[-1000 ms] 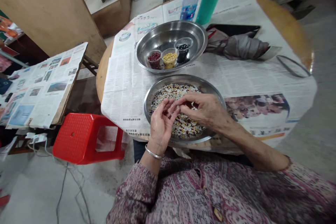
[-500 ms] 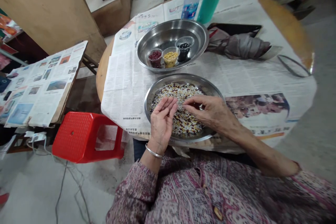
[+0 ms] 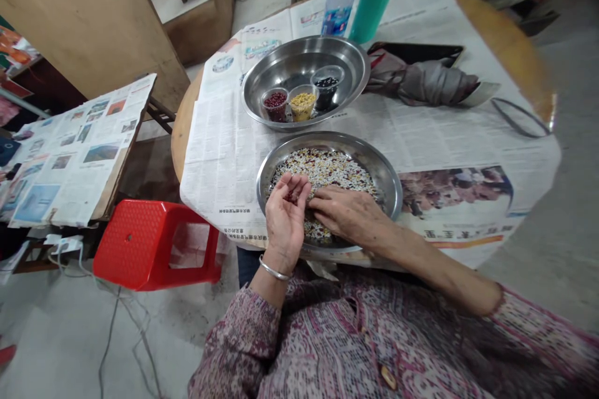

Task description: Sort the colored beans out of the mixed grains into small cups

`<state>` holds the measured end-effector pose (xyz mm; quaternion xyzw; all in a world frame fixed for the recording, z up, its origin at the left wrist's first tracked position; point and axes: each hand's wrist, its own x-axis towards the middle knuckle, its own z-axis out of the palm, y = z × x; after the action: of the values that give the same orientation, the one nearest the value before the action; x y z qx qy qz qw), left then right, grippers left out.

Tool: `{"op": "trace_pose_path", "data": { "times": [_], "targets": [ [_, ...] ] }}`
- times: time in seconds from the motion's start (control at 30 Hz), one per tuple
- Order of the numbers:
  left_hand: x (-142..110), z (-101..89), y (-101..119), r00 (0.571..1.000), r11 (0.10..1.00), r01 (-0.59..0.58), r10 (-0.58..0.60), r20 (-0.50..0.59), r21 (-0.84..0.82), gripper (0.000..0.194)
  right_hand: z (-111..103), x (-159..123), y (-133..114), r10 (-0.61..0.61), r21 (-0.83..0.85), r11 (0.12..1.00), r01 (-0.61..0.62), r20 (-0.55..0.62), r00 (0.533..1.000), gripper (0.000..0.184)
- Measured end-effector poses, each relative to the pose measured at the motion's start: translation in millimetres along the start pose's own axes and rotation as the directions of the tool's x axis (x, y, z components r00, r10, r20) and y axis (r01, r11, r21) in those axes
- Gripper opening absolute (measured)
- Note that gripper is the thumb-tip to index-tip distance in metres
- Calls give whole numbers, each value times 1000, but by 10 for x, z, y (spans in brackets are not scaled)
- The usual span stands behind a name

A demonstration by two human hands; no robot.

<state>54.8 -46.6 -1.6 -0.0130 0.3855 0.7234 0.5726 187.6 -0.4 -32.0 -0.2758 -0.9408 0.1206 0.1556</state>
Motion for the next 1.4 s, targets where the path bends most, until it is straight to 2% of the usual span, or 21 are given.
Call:
{"op": "trace_pose_path", "data": {
  "times": [0.1, 0.23, 0.33, 0.4, 0.47, 0.57, 0.63, 0.7, 0.77, 0.9, 1.07, 1.17, 1.27, 1.33, 1.4],
  "targets": [
    [4, 9, 0, 1000, 1000, 4, -4, -8, 1, 16, -1, 72, 18, 14, 11, 1000, -14, 6, 1000, 21],
    [4, 8, -4, 1000, 1000, -5, 5, -7, -12, 17, -14, 152, 104, 117, 69, 991, -114, -41, 992, 23],
    [1, 7, -5, 1000, 999, -7, 7, -3, -33, 17, -38, 181, 185, 237, 225, 952, -207, -118, 964, 24],
    [-1, 8, -5, 1000, 999, -7, 7, -7, -32, 16, -68, 188, 227, 340, 396, 879, -264, -134, 931, 22],
    [0, 10, -4, 1000, 1000, -4, 4, -11, -23, 16, -101, 190, 251, 445, 594, 735, -326, -60, 893, 19],
    [6, 12, -6, 1000, 1000, 3, -3, -26, -13, 17, -138, 195, 263, 542, 832, 377, -407, 158, 825, 29],
    [13, 13, -11, 999, 1000, 14, -14, -30, -10, 18, -155, 200, 258, 547, 892, 164, -422, 274, 791, 37],
    [18, 14, -15, 999, 999, 42, -42, -21, 4, 19, -174, 205, 240, 535, 908, 75, -413, 313, 785, 41],
    [20, 16, -17, 997, 997, 75, -75, 2, 17, 20, -201, 211, 204, 532, 918, 76, -390, 293, 795, 39],
    [9, 30, -11, 991, 991, 129, -129, 30, 23, 22, -260, 241, 78, 536, 930, 165, -328, 194, 822, 30],
    [9, 37, -7, 984, 983, 178, -176, -37, 44, 26, -246, 281, -93, 459, 861, 449, -239, 7, 888, 18],
    [18, 25, -9, 980, 979, 196, -195, -29, 54, 36, -204, 285, -150, 415, 793, 561, -237, -23, 909, 18],
    [26, 15, -15, 981, 981, 191, -191, 14, 48, 41, -196, 289, -172, 432, 811, 528, -252, -1, 902, 16],
    [26, 22, -15, 983, 983, 183, -184, 23, 28, 41, -211, 296, -178, 456, 859, 436, -267, 45, 889, 16],
    [21, 43, -10, 981, 981, 194, -194, 1, 22, 41, -225, 305, -180, 480, 902, 310, -299, 123, 869, 17]
  ]
}}
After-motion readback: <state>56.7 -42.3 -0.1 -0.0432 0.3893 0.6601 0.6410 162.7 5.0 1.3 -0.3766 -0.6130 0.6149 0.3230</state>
